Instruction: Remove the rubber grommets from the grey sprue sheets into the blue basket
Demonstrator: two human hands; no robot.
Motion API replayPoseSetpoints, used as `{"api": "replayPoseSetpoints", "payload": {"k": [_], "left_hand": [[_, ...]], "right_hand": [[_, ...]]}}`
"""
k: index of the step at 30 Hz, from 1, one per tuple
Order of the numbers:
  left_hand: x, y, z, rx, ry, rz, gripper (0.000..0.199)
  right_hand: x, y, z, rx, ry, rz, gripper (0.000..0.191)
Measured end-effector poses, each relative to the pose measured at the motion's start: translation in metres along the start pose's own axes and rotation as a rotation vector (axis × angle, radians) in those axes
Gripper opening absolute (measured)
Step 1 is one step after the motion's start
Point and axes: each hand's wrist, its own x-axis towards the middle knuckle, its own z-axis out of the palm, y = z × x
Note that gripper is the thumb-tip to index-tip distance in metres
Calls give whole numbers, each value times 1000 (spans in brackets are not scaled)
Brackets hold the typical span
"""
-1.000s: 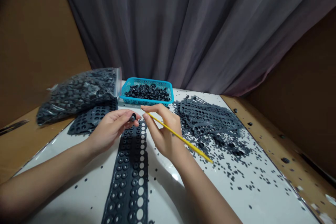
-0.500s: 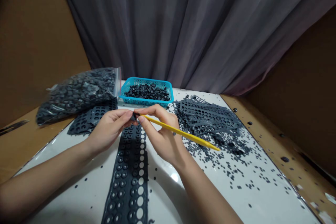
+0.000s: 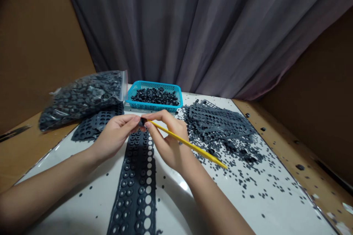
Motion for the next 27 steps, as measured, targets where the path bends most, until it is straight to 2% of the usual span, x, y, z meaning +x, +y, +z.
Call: {"api": "replayPoseSetpoints", "payload": {"k": [8,14,17,22,27], "left_hand": [[0,2,0,59,9,7,35],[0,5,0,93,61,46,29],[1,7,0,120,92,51,29],[1,8,0,155,93,81,30],[1,7,-1,152,85,103,29]], "right_hand": [[-2,3,0,-102,-51,-114,9],[-1,13,5,-169,-9,-196,10],[0,14,4,-102,55,-140,8],[1,7,0,134,91,83,5],[0,4,2,163,78,99,4]]}}
